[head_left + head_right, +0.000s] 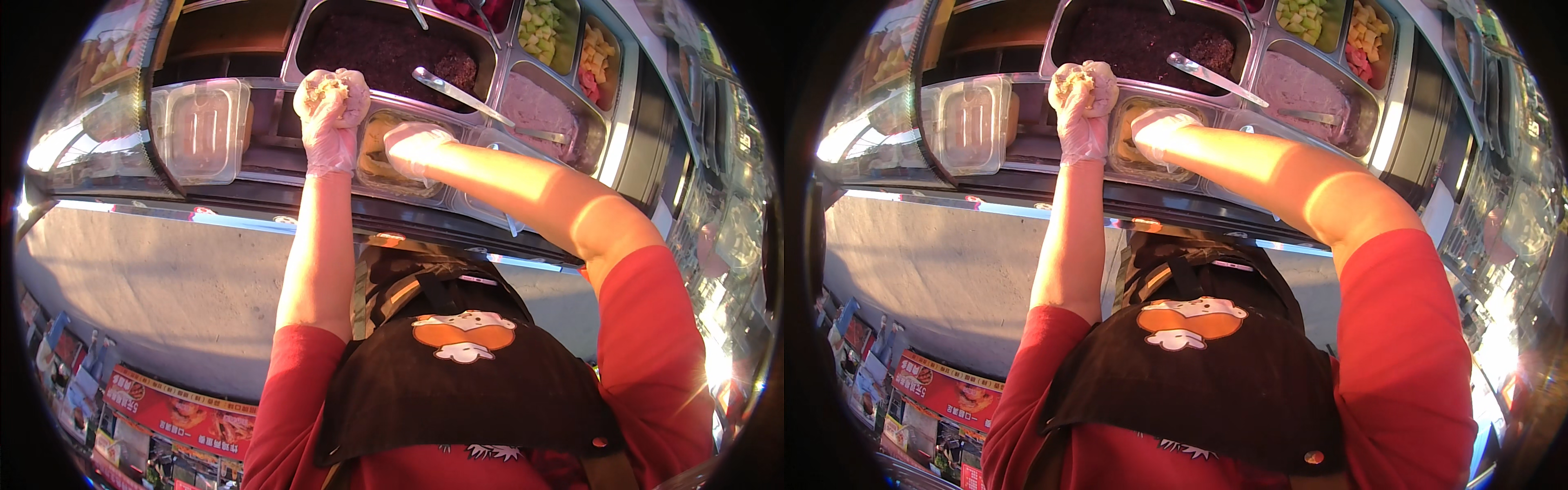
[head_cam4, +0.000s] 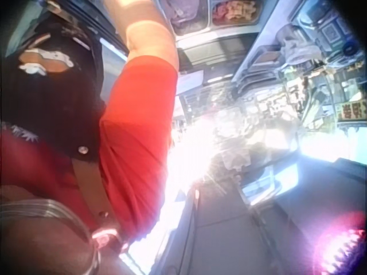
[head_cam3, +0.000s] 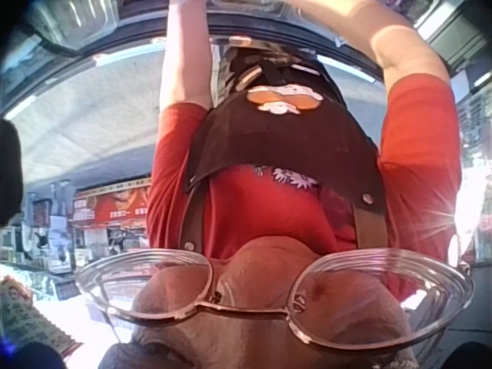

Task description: The person scoops a soft pink substance into a plastic container, then adds diced fruits including watermelon, mango, dragon fruit, and melon using a spoon. They arrange the items by hand and insert a plastic fork into the container.

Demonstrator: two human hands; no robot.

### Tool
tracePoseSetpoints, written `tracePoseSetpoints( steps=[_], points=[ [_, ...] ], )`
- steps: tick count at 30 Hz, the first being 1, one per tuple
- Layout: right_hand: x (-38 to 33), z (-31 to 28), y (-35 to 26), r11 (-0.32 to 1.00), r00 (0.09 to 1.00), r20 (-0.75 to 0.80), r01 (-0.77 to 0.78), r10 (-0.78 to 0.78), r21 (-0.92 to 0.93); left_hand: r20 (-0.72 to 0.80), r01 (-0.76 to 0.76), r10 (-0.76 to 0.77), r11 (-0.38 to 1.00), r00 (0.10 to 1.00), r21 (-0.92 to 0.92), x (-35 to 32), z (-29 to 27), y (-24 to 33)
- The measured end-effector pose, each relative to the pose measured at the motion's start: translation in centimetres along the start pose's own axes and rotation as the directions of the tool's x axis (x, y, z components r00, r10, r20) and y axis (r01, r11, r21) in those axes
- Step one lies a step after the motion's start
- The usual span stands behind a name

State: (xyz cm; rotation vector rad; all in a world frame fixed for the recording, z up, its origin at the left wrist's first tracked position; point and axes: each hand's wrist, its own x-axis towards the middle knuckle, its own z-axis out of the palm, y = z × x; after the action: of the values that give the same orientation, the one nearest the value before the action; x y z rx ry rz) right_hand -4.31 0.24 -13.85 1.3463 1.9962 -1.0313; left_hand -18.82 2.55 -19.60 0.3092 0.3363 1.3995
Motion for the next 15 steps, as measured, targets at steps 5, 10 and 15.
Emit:
tracePoseSetpoints(
  steps=[5, 10, 15],
  points=[
    [0.0, 0.6, 0.8, 1.0, 1.0, -0.006, -0.003, 0.004, 0.023, 0.01, 0.024, -0.024, 1.0, 1.0, -0.007, 0.1, 0.0, 0.0],
    [-0.5, 0.7, 1.3, 0.996, 0.999, -0.017, 0.032, -0.031, 0.079, 0.011, 0.006, -0.006, 1.0, 1.0, 0.009, 0.1, 0.0, 0.1],
    [-0.5, 2.0, 2.4, 0.97, 0.996, 0.055, -0.085, 0.074, 0.226, -0.013, -0.012, 0.012, 1.0, 1.0, -0.017, -0.3, 0.1, 0.1]
  ],
)
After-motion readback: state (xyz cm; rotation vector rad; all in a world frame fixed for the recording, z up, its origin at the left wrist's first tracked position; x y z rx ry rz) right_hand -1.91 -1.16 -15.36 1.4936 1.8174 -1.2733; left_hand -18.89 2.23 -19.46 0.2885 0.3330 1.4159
